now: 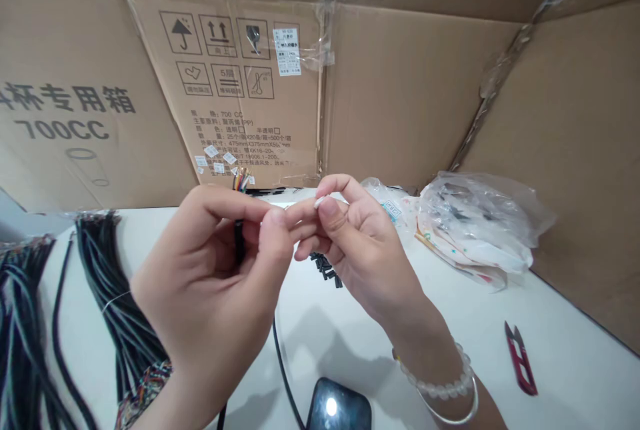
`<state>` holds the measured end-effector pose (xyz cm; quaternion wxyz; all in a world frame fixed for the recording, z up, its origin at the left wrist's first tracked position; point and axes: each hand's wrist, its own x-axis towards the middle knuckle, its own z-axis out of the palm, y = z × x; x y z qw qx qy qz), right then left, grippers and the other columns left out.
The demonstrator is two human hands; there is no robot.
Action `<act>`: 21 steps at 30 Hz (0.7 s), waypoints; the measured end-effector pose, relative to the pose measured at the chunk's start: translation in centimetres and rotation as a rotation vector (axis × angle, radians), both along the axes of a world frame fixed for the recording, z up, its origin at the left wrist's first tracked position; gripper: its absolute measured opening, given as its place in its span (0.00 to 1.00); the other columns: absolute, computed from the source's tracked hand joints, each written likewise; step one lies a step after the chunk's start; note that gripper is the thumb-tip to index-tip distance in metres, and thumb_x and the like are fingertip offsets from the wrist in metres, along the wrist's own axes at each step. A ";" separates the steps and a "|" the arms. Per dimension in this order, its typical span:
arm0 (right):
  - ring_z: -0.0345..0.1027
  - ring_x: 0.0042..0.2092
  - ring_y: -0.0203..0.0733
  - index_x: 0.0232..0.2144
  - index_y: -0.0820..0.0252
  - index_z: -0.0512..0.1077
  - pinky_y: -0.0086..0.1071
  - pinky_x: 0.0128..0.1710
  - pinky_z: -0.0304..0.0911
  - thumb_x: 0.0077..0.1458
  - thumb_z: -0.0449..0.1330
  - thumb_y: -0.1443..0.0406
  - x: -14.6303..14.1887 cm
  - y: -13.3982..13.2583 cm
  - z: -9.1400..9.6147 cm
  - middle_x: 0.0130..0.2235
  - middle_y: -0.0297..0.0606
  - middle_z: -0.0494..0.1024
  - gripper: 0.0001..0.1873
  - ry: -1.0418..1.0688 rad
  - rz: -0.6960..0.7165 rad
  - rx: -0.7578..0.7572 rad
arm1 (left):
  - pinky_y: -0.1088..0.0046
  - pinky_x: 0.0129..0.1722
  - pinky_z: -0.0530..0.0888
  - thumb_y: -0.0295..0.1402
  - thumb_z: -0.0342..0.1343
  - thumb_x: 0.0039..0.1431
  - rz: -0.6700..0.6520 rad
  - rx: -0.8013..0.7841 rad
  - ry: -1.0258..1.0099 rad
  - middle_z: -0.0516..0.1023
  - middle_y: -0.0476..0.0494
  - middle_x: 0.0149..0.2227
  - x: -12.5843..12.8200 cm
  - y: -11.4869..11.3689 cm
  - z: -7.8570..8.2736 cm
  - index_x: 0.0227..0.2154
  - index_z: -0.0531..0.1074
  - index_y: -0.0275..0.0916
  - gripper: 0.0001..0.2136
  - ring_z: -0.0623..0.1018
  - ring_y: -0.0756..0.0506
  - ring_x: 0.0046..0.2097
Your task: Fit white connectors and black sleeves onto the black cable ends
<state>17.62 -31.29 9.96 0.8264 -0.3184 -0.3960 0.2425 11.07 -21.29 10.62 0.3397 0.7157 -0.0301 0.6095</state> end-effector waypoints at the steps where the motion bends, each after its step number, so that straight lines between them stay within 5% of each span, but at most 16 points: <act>1: 0.76 0.33 0.28 0.34 0.57 0.61 0.20 0.33 0.70 0.66 0.54 0.67 0.0 -0.1 0.1 0.33 0.31 0.80 0.07 -0.005 0.003 -0.008 | 0.83 0.14 0.63 0.25 0.58 0.55 -0.003 -0.006 -0.004 0.67 0.57 0.19 0.0 0.0 0.0 0.26 0.68 0.41 0.06 0.66 0.56 0.19; 6: 0.71 0.32 0.24 0.30 0.61 0.72 0.16 0.35 0.68 0.56 0.65 0.69 0.1 -0.6 0.4 0.31 0.28 0.75 0.05 0.141 -0.039 -0.048 | 0.88 0.15 0.58 0.23 0.59 0.54 0.034 0.073 -0.021 0.65 0.59 0.20 -0.1 0.0 -0.1 0.26 0.68 0.38 0.06 0.62 0.61 0.19; 11: 0.73 0.29 0.24 0.29 0.62 0.74 0.15 0.35 0.71 0.56 0.64 0.71 0.1 -0.6 0.4 0.29 0.28 0.77 0.04 0.326 0.202 0.013 | 0.88 0.18 0.59 0.23 0.58 0.54 0.040 0.126 -0.038 0.64 0.60 0.20 0.0 -0.2 -0.3 0.26 0.67 0.38 0.07 0.62 0.61 0.20; 16: 0.76 0.31 0.25 0.26 0.61 0.72 0.14 0.36 0.70 0.54 0.66 0.71 -0.2 -0.7 0.6 0.29 0.29 0.80 0.07 0.297 0.214 0.038 | 0.85 0.16 0.59 0.24 0.60 0.53 0.035 0.117 -0.032 0.65 0.60 0.20 0.1 -0.1 -0.5 0.26 0.68 0.39 0.07 0.61 0.60 0.20; 21: 0.76 0.32 0.26 0.33 0.58 0.73 0.15 0.35 0.70 0.56 0.64 0.71 -0.1 -1.0 0.8 0.31 0.29 0.81 0.05 0.244 0.207 -0.002 | 0.84 0.17 0.61 0.24 0.59 0.54 0.039 0.095 -0.021 0.66 0.59 0.21 -0.1 -0.1 -0.4 0.26 0.68 0.39 0.07 0.63 0.60 0.20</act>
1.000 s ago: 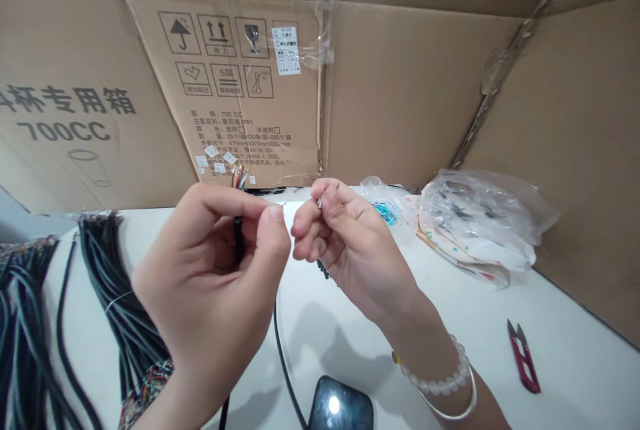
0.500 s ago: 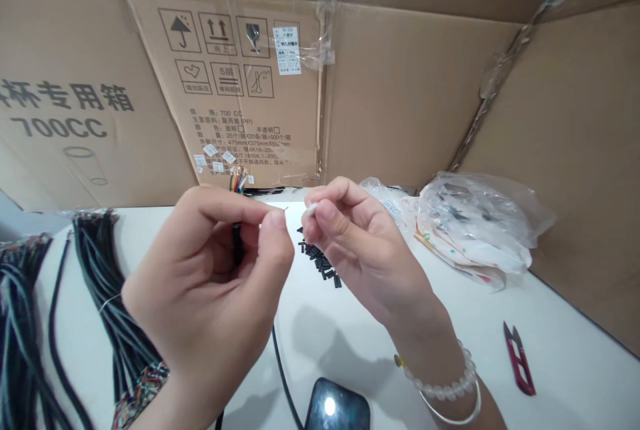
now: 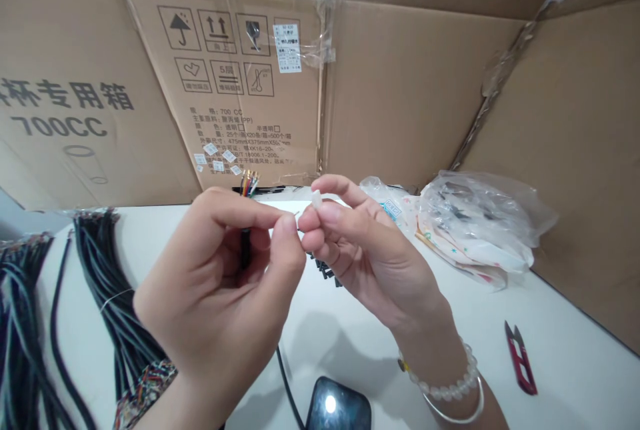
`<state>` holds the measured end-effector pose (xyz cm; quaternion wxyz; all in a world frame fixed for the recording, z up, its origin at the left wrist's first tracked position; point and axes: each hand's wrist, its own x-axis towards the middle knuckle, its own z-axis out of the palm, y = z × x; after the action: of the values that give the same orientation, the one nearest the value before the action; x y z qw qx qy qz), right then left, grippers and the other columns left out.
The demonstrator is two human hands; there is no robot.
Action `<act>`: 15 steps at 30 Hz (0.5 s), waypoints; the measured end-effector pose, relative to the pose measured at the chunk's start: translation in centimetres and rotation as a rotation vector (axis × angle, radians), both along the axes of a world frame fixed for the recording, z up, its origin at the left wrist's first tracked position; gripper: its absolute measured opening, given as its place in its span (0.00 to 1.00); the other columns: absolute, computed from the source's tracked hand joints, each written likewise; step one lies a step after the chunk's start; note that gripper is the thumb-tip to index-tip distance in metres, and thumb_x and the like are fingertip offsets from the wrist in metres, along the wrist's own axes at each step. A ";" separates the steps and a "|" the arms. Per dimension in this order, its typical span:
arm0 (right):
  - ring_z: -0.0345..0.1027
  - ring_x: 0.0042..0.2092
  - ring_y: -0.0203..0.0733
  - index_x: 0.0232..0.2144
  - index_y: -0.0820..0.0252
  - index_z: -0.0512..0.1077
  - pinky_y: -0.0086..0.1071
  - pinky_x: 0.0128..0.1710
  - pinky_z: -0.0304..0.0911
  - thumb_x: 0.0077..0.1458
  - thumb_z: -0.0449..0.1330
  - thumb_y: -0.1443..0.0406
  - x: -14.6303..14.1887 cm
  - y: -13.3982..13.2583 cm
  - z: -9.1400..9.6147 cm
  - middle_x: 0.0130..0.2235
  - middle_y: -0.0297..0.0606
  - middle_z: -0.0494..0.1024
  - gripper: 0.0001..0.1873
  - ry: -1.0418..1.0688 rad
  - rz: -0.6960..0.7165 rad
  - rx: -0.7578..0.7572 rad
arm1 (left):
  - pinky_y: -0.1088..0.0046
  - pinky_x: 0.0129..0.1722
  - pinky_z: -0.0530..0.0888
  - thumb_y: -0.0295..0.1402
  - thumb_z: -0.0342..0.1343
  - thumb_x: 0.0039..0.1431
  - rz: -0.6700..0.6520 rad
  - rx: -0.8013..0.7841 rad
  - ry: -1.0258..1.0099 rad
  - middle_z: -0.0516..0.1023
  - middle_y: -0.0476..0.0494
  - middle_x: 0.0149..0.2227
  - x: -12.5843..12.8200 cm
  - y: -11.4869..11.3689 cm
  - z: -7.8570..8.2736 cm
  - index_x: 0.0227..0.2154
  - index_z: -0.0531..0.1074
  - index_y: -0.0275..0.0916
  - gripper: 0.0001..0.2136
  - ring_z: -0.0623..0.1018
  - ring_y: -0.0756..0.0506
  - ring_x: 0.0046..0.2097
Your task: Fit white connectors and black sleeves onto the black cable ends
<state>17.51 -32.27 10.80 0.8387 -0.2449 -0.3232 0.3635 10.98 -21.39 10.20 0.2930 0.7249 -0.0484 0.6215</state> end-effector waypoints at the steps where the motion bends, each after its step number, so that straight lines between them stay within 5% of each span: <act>1: 0.76 0.32 0.26 0.33 0.58 0.74 0.15 0.36 0.70 0.56 0.64 0.71 0.1 0.0 0.0 0.31 0.29 0.81 0.05 -0.010 -0.004 -0.014 | 0.84 0.16 0.60 0.24 0.59 0.55 0.003 0.002 -0.001 0.67 0.59 0.21 0.0 0.0 0.0 0.26 0.68 0.39 0.06 0.63 0.60 0.20; 15: 0.75 0.31 0.24 0.28 0.62 0.75 0.16 0.36 0.71 0.56 0.64 0.72 -0.3 -0.1 -0.1 0.29 0.28 0.80 0.05 -0.128 -0.205 -0.059 | 0.82 0.18 0.65 0.25 0.61 0.53 -0.008 0.006 0.008 0.66 0.59 0.20 -0.1 -0.1 -0.1 0.25 0.68 0.40 0.08 0.69 0.57 0.22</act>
<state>17.24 -32.35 10.66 0.8416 -0.3238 -0.3387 0.2686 10.86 -21.46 10.08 0.2933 0.7283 -0.0520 0.6171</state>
